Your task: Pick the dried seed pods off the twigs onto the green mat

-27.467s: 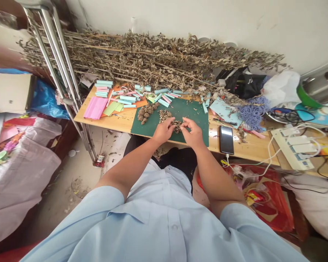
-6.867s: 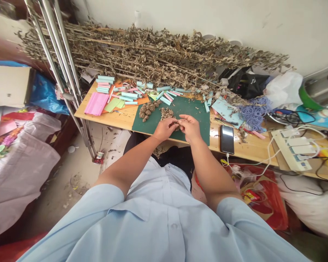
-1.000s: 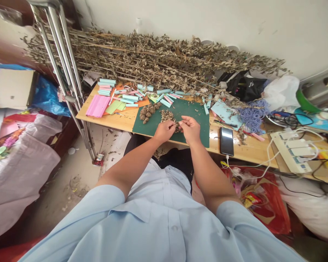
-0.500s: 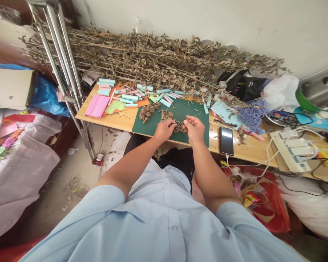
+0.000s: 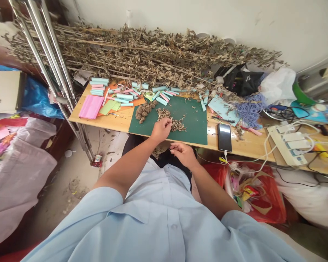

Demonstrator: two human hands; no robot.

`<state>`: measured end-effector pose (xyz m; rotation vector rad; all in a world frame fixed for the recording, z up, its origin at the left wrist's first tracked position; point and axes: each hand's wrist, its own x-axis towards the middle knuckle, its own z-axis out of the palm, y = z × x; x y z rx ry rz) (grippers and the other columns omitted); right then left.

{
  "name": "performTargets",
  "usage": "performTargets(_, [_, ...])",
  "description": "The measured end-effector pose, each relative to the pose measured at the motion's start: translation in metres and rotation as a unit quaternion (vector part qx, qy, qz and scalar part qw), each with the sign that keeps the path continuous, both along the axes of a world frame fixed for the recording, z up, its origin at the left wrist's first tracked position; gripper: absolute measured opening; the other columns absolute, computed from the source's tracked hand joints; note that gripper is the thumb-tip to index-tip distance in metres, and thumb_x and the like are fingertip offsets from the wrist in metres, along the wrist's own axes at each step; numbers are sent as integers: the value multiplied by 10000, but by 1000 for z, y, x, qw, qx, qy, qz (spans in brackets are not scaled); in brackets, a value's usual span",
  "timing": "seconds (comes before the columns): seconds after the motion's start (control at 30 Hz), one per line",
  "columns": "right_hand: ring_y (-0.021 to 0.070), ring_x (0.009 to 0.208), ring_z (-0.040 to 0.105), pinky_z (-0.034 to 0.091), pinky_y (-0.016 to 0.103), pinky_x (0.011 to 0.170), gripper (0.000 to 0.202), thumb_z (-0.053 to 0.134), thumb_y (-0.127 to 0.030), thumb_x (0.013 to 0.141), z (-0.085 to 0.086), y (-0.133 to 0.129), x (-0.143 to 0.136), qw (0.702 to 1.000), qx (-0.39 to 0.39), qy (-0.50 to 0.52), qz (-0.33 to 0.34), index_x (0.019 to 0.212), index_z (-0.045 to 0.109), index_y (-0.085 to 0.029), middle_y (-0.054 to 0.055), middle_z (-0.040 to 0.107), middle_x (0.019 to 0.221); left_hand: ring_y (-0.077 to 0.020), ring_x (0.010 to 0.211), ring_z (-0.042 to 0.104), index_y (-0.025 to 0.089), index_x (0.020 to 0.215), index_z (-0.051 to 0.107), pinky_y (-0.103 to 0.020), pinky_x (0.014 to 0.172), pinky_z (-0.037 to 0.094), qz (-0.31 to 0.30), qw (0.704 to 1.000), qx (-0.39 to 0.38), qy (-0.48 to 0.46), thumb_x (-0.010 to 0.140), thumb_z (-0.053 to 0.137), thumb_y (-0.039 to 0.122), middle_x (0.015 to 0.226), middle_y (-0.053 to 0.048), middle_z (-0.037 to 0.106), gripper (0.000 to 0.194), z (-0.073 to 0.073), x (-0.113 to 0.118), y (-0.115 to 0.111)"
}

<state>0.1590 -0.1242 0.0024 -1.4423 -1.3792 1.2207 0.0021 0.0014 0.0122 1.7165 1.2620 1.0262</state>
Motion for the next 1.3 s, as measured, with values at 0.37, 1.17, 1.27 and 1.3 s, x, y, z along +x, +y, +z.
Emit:
performTargets(0.37, [204,759,695,597,386,790,256,635,-402,910,1,20,26,973,119,-155,-121,1053,759,-229,58,765,940,-149,724,609,196,914,683,-271,727,477,-4,1000,-3,-4,905,583,224,775,-14,686,105,-3,0,1])
performTargets(1.17, [296,1042,648,536,428,901,458,394,-212,1002,16,91,73,835,224,-498,73,1419,578,-162,144,741,1137,-141,690,579,198,934,694,-268,714,469,-18,999,6,29,911,574,225,769,-10,676,125,-3,1,2])
performTargets(1.27, [297,1066,638,528,431,911,468,367,-202,1010,17,92,73,827,228,-506,91,1432,563,-154,151,729,1173,-143,675,571,201,934,696,-272,706,466,-19,999,6,35,913,577,231,754,-6,668,124,-3,0,2])
performTargets(1.3, [299,1079,636,526,436,925,468,370,-203,1010,17,92,74,828,229,-503,99,1436,558,-153,150,725,1188,-144,674,571,202,934,696,-273,707,465,-19,999,7,38,914,579,236,748,-6,664,124,-3,0,2])
